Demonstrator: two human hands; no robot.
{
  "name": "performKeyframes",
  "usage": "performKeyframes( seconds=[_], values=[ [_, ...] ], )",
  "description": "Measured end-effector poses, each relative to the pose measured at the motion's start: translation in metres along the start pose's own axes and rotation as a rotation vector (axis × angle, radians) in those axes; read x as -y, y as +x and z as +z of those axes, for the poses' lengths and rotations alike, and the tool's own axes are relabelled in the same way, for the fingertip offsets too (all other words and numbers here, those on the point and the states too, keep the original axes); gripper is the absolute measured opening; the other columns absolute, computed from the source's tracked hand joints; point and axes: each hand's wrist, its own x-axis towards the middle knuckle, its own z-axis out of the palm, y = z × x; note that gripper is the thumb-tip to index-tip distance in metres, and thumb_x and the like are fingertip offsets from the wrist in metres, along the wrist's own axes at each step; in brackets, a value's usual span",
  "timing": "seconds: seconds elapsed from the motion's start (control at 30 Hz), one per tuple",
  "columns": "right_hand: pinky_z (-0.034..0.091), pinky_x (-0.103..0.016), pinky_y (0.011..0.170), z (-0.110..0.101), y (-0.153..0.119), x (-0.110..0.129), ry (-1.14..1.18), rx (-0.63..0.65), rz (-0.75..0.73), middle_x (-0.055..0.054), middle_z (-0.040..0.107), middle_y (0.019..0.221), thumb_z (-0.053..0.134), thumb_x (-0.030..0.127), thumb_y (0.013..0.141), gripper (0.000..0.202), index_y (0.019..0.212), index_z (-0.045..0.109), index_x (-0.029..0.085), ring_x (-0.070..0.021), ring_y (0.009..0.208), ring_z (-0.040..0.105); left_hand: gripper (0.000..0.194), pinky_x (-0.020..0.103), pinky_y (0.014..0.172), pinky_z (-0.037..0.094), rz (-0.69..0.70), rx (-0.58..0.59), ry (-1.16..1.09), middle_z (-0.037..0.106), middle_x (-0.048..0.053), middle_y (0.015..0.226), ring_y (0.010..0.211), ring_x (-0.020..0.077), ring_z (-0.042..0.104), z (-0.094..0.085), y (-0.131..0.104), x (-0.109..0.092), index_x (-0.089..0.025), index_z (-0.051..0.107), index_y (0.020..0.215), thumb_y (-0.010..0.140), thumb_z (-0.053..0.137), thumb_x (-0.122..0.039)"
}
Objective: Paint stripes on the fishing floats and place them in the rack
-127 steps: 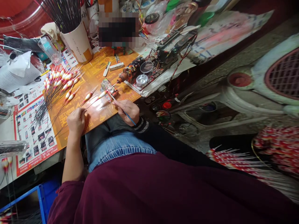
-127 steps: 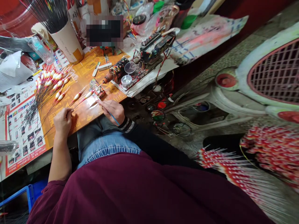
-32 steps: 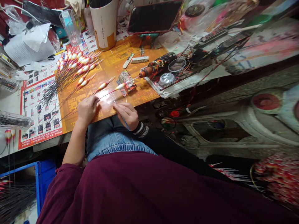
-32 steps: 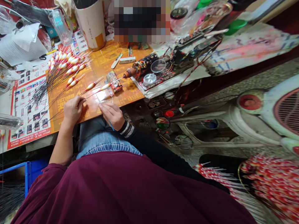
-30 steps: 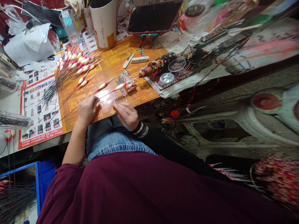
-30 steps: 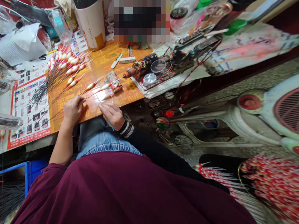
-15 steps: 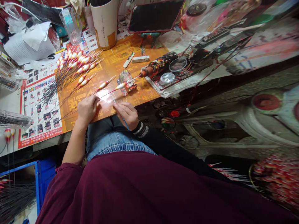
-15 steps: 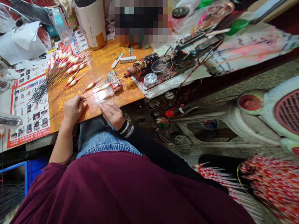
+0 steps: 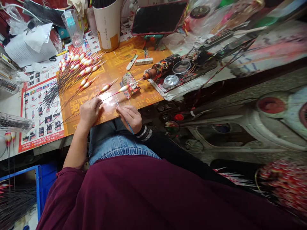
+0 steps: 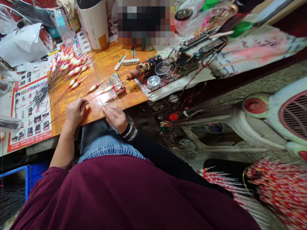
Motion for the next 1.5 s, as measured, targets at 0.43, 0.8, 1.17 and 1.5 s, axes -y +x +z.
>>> performKeyframes(
  seconds=[0.43,0.8,1.17,1.5],
  values=[
    [0.061,-0.040,0.084,-0.001,-0.009,0.008,0.133,0.077,-0.137,-0.008,0.074,0.110,0.056,0.015,0.094,0.043,0.137,0.059,0.021,-0.0211,0.102,0.067,0.020,0.023,0.057,0.044,-0.292,0.397,-0.370,0.068,0.003,0.070,0.059,0.0104,0.059,-0.077,-0.026,0.044,-0.017,0.070,0.084,0.091,0.062,-0.034],
    [0.062,-0.041,0.090,0.060,0.016,0.075,0.530,0.343,-0.389,-0.010,0.072,0.113,0.052,0.017,0.097,0.045,0.141,0.050,0.018,-0.0208,0.109,0.067,0.030,0.018,0.039,0.029,-0.431,0.612,-0.834,0.061,0.002,0.056,0.043,0.0057,0.047,-0.106,-0.057,0.095,-0.011,0.072,0.078,0.073,0.082,-0.040],
    [0.060,-0.044,0.097,0.106,0.008,0.104,0.513,0.318,-0.377,-0.013,0.071,0.118,0.050,0.012,0.097,0.049,0.146,0.048,0.016,-0.0232,0.117,0.064,0.029,0.017,0.042,0.025,-0.400,0.569,-1.012,0.057,0.001,0.054,0.044,0.0037,0.043,-0.091,-0.067,0.098,-0.008,0.073,0.075,0.072,0.086,-0.033],
    [0.058,-0.044,0.102,0.108,0.004,0.108,0.453,0.393,-0.304,-0.011,0.069,0.125,0.052,0.015,0.099,0.047,0.145,0.051,0.020,-0.0227,0.121,0.062,0.034,0.019,0.043,0.027,-0.377,0.564,-0.956,0.059,0.002,0.055,0.044,0.0043,0.045,-0.091,-0.066,0.095,-0.009,0.072,0.074,0.073,0.087,-0.040]
  ],
)
